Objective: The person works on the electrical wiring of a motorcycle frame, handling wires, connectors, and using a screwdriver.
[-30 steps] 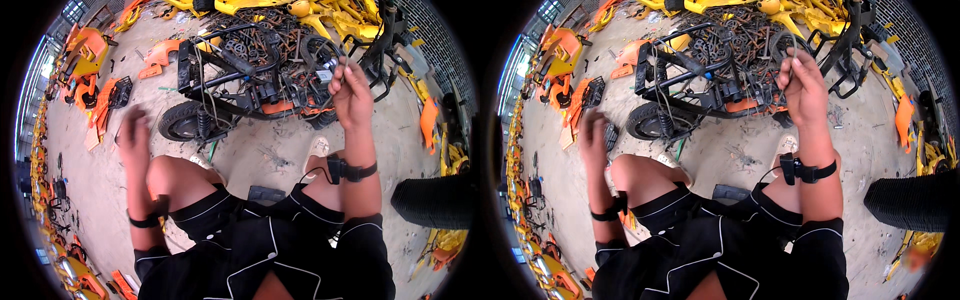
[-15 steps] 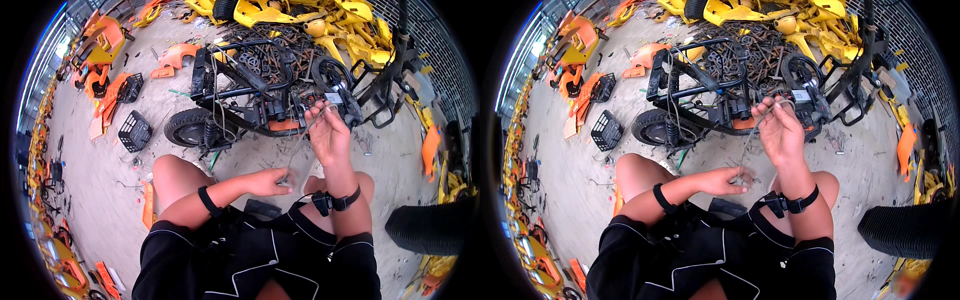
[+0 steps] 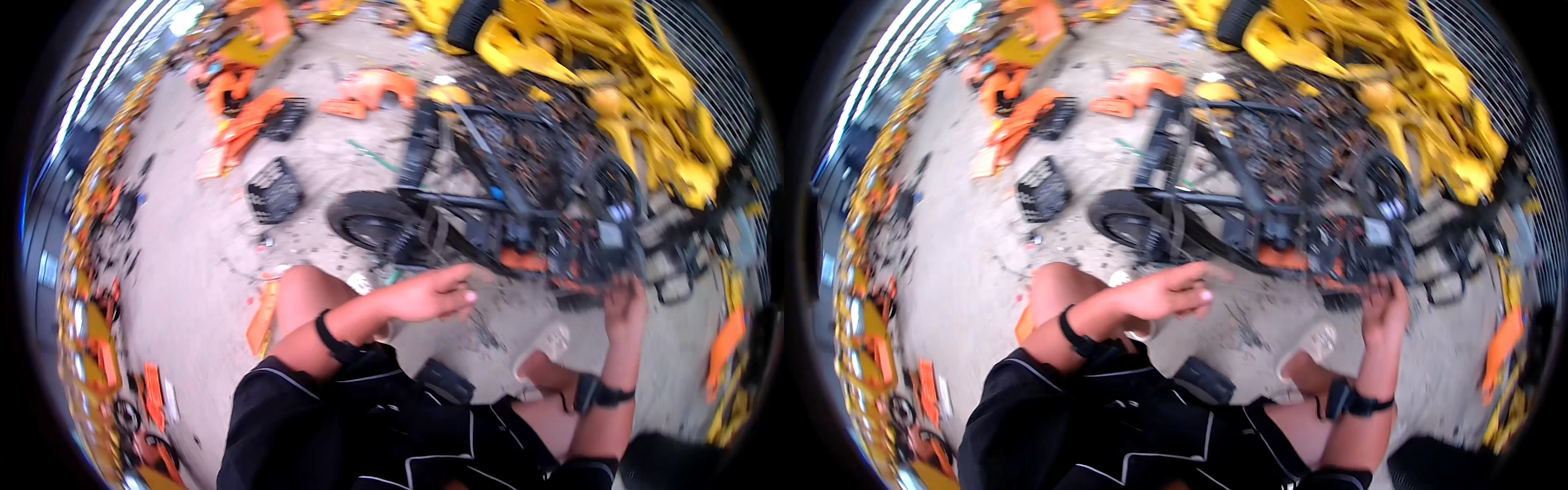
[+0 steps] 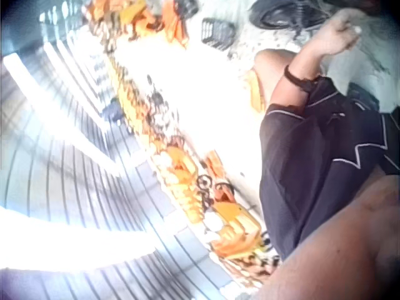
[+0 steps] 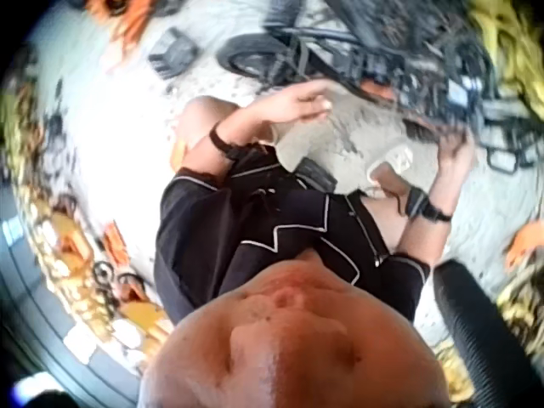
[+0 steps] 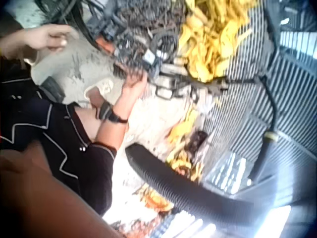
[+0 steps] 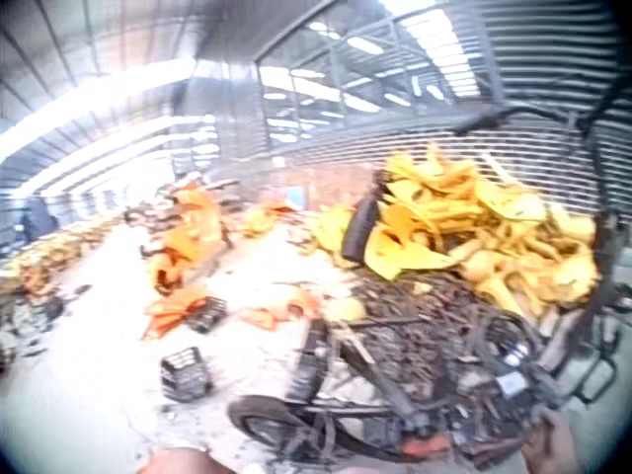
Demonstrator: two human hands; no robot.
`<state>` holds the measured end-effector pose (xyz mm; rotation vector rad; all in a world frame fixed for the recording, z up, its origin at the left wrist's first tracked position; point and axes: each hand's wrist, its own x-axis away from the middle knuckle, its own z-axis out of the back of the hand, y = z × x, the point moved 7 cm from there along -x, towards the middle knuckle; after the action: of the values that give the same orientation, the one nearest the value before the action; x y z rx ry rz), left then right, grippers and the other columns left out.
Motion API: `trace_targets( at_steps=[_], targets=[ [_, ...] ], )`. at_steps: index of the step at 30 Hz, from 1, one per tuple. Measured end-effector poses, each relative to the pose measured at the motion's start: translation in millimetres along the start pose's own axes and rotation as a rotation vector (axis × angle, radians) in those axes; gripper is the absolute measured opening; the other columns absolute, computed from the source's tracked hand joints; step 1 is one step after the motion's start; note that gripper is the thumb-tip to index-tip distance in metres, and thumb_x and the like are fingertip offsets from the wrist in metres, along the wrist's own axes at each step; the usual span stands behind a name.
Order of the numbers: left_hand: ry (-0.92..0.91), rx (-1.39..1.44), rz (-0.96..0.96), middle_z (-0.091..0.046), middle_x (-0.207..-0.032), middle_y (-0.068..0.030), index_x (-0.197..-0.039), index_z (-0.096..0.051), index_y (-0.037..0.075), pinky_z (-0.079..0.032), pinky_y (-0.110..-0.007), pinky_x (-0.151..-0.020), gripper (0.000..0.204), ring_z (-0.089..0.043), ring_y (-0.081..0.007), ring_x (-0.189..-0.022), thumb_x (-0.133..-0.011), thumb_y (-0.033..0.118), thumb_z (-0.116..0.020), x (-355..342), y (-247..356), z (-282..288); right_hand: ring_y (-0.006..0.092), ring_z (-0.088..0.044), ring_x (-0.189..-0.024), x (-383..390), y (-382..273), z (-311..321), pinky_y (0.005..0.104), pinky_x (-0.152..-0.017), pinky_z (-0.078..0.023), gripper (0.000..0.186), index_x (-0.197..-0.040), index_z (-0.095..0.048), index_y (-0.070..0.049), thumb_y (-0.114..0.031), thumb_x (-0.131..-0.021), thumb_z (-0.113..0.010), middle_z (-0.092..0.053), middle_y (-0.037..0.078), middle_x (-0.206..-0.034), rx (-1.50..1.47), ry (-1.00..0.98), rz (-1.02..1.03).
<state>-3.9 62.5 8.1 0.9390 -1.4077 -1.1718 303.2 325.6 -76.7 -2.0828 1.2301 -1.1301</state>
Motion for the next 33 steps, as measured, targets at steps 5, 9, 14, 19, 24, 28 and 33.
trace_targets(
  at_steps=[5, 9, 14, 19, 24, 28, 33],
  targets=[
    [-0.094, 0.609, -0.383, -0.052, -0.073, -0.0053, -0.136, -0.039, 0.008, -0.042, -0.026, -0.057, 0.037, -0.049, -0.0129, -0.060, -0.100, 0.014, -0.044, 11.1, 34.8, 24.1, 0.0143, -0.059, -0.093, 18.9, 30.7, -28.8, 0.0313, -0.079, -0.047, 0.013, -0.091, -0.055, -0.016, -0.028, -0.096, -0.054, -0.061, -0.004, -0.090, -0.057, -0.002, -0.025],
    [-0.063, 0.938, -0.511, -0.056, -0.092, -0.0108, -0.133, -0.044, 0.005, -0.046, -0.032, -0.068, 0.041, -0.056, -0.0203, -0.077, -0.095, 0.014, -0.052, 32.3, 57.0, 27.0, 0.0159, -0.059, -0.087, 44.0, 89.8, -65.5, 0.0294, -0.071, -0.044, 0.015, -0.090, -0.055, -0.014, -0.028, -0.094, -0.055, -0.059, 0.000, -0.085, 0.032, -0.065, -0.100],
    [-0.031, 1.020, -0.608, -0.055, -0.122, -0.0148, -0.138, -0.040, 0.004, -0.048, -0.038, -0.088, 0.048, -0.056, -0.0269, -0.111, -0.092, 0.014, -0.053, 33.3, 59.3, 39.2, 0.0162, -0.057, -0.079, 68.5, 122.3, -92.0, 0.0288, -0.064, -0.041, 0.018, -0.090, -0.055, -0.013, -0.031, -0.091, -0.059, -0.058, 0.001, -0.082, 0.143, -0.037, -0.252],
    [-0.017, 0.887, -0.642, -0.060, -0.113, -0.0149, -0.129, -0.046, 0.001, -0.051, -0.035, -0.080, 0.036, -0.062, -0.0248, -0.104, -0.094, 0.010, -0.048, 47.8, 97.5, 2.3, 0.0150, -0.054, -0.073, 44.7, 126.8, -86.1, 0.0286, -0.061, -0.039, 0.027, -0.095, -0.056, -0.013, -0.039, -0.092, -0.054, -0.058, 0.000, -0.081, 0.316, -0.105, -0.341],
    [0.139, 0.609, -0.553, -0.062, -0.101, -0.0059, -0.120, -0.053, 0.006, -0.050, -0.025, -0.061, 0.030, -0.061, -0.0134, -0.083, -0.093, 0.019, -0.048, 49.6, 94.7, -41.6, 0.0126, -0.047, -0.067, 117.1, 143.2, -166.9, 0.0273, -0.062, -0.036, 0.045, -0.104, -0.056, -0.014, -0.055, -0.093, -0.043, -0.059, -0.002, -0.087, 0.420, -0.310, -0.385],
    [0.302, 0.432, -0.439, -0.056, -0.119, -0.0066, -0.142, -0.034, 0.005, -0.048, -0.029, -0.077, 0.053, -0.055, -0.0129, -0.094, -0.095, 0.021, -0.051, 44.9, 68.2, -58.3, 0.0106, -0.048, -0.062, 119.8, 140.3, -179.9, 0.0265, -0.051, -0.034, 0.037, -0.105, -0.058, -0.013, -0.047, -0.092, -0.051, -0.057, -0.003, -0.082, 0.577, -0.446, -0.187],
    [0.259, 0.394, -0.389, -0.053, -0.110, -0.0113, -0.148, -0.011, 0.007, -0.050, -0.033, -0.083, 0.085, -0.056, -0.0187, -0.100, -0.082, 0.005, -0.064, 26.1, 39.8, -85.3, 0.0071, -0.047, -0.061, 115.6, 115.4, -193.6, 0.0205, -0.053, -0.036, 0.016, -0.092, -0.056, -0.009, -0.022, -0.097, -0.049, -0.049, -0.003, -0.074, 0.580, -0.648, 0.028]
  ],
)
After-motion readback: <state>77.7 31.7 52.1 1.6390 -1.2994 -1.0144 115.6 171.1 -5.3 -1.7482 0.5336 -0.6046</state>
